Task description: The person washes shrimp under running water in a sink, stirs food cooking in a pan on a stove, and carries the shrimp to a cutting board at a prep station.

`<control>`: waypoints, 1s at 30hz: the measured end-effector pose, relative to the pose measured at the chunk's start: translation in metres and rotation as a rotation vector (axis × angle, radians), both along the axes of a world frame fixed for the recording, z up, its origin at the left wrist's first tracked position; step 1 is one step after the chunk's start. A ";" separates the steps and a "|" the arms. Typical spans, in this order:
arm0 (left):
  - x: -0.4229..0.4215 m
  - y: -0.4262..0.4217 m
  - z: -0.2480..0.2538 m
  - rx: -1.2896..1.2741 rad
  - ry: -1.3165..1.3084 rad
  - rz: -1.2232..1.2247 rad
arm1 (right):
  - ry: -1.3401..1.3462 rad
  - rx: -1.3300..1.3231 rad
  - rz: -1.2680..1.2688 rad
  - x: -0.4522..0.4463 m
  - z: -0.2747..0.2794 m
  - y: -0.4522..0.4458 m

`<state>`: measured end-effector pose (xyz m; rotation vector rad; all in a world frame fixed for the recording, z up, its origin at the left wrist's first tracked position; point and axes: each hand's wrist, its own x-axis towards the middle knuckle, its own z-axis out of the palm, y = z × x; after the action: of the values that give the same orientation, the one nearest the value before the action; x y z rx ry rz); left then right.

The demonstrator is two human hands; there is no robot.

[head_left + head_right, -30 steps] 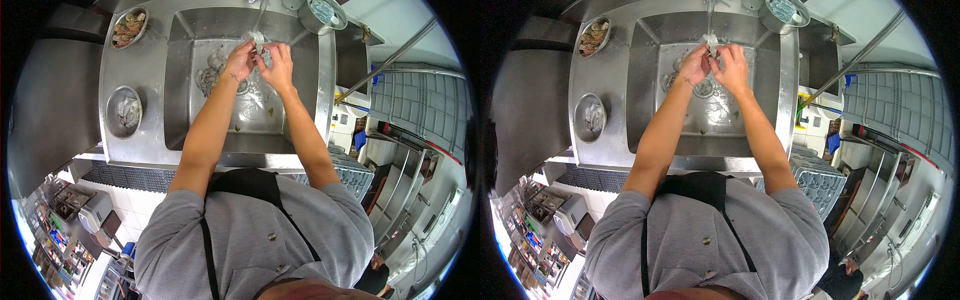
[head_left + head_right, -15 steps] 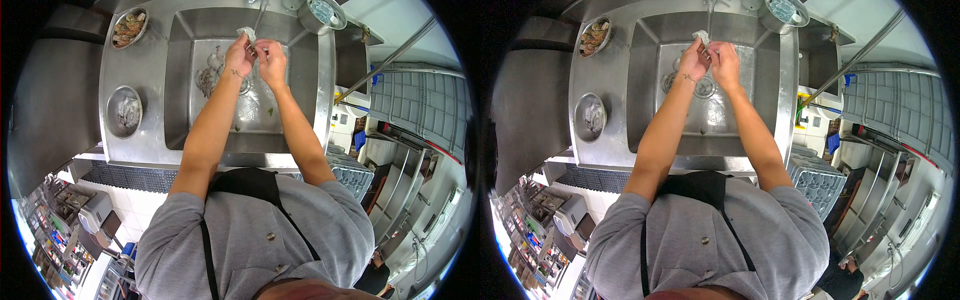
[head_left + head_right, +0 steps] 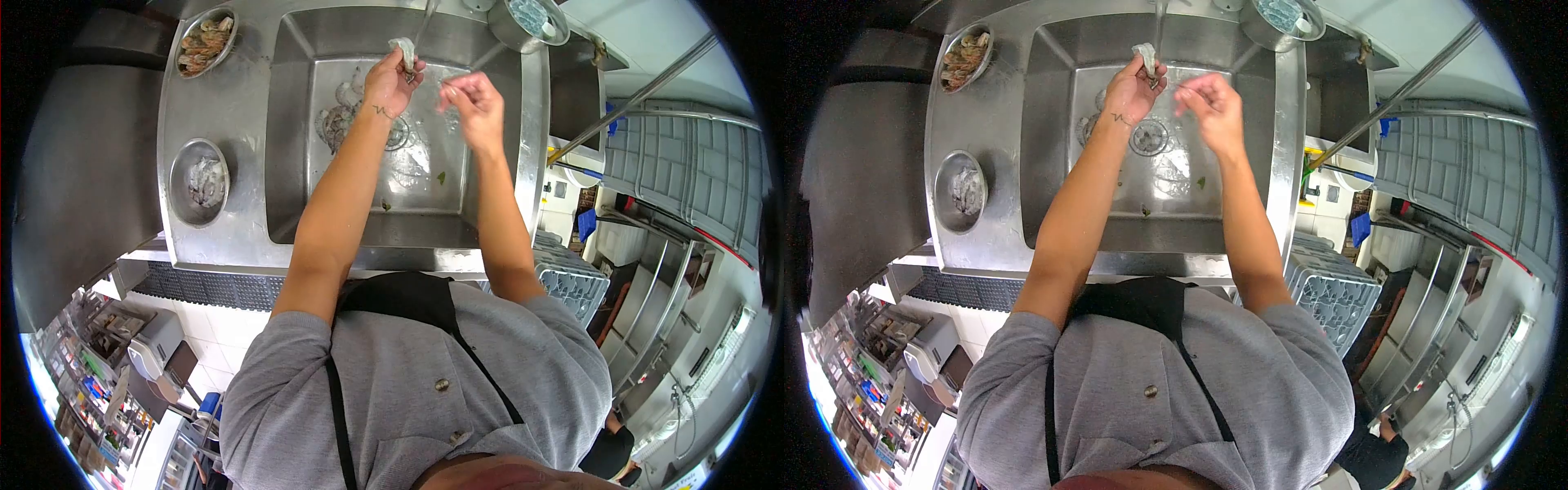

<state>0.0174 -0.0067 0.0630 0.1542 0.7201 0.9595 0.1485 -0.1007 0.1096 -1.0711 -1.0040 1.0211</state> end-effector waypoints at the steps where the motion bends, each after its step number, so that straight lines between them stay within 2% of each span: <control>1: -0.002 0.001 -0.002 0.033 0.034 -0.013 | 0.073 -0.026 0.046 0.011 -0.004 -0.012; 3: -0.005 0.003 -0.003 0.064 0.066 -0.029 | 0.143 -0.054 0.088 0.031 -0.021 -0.026; 5: -0.007 0.005 -0.002 0.165 0.153 -0.087 | -0.260 -0.446 0.219 0.047 -0.051 -0.039; 6: -0.010 0.006 -0.006 0.164 0.145 -0.098 | -0.264 -0.450 0.206 0.048 -0.074 -0.051; 7: -0.013 0.008 -0.013 0.242 0.086 -0.156 | -0.966 -0.502 0.244 0.049 -0.101 -0.064; 9: -0.016 0.010 -0.025 0.329 -0.033 -0.272 | -1.685 -0.565 0.233 0.057 -0.108 -0.068; 11: -0.016 0.008 -0.016 0.343 -0.017 -0.300 | -1.275 -0.626 0.310 0.047 -0.093 -0.050; 12: -0.019 0.002 -0.015 0.339 0.024 -0.308 | -1.266 -0.637 0.311 0.039 -0.080 -0.042; 14: -0.020 0.001 -0.014 0.337 0.057 -0.307 | -1.059 -0.824 0.188 0.024 -0.049 -0.014; 16: -0.024 0.000 -0.010 0.399 0.096 -0.339 | -0.893 -0.253 -0.193 0.006 -0.033 0.001; 18: -0.028 -0.002 -0.006 0.387 0.149 -0.323 | -0.651 0.057 -0.213 -0.013 -0.001 0.020; 19: -0.033 0.000 -0.008 0.381 0.193 -0.317 | -0.642 0.056 -0.199 -0.016 0.003 0.030; 21: -0.043 0.013 -0.018 0.378 0.244 -0.291 | -0.890 0.308 0.139 -0.014 -0.003 0.055; 22: -0.049 0.008 -0.015 0.376 0.283 -0.279 | -0.875 0.293 0.158 -0.016 -0.006 0.061; 24: -0.067 0.006 -0.010 0.428 0.230 -0.287 | -0.940 0.148 0.290 -0.017 -0.014 0.079; 25: -0.080 0.008 -0.009 0.407 0.124 -0.256 | -1.009 0.107 0.301 -0.016 -0.026 0.085; 26: -0.094 0.006 -0.009 0.380 0.020 -0.228 | -1.001 0.103 0.309 -0.018 -0.039 0.089; 27: -0.109 0.000 0.001 0.335 0.040 -0.136 | -0.944 -0.027 0.274 -0.019 -0.055 0.093; 28: -0.132 -0.005 0.011 0.398 0.012 -0.125 | -0.885 -0.154 0.241 -0.019 -0.075 0.098; 29: -0.158 -0.011 0.023 0.463 -0.014 -0.114 | -0.877 -0.155 0.251 -0.018 -0.104 0.102; 30: -0.181 -0.022 0.045 0.468 0.207 -0.046 | -0.958 -0.238 0.319 -0.014 -0.143 0.105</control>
<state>-0.1632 -0.0290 0.1082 0.6858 0.6668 1.0654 0.1341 0.0043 -0.0333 -1.6952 -1.8992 0.8785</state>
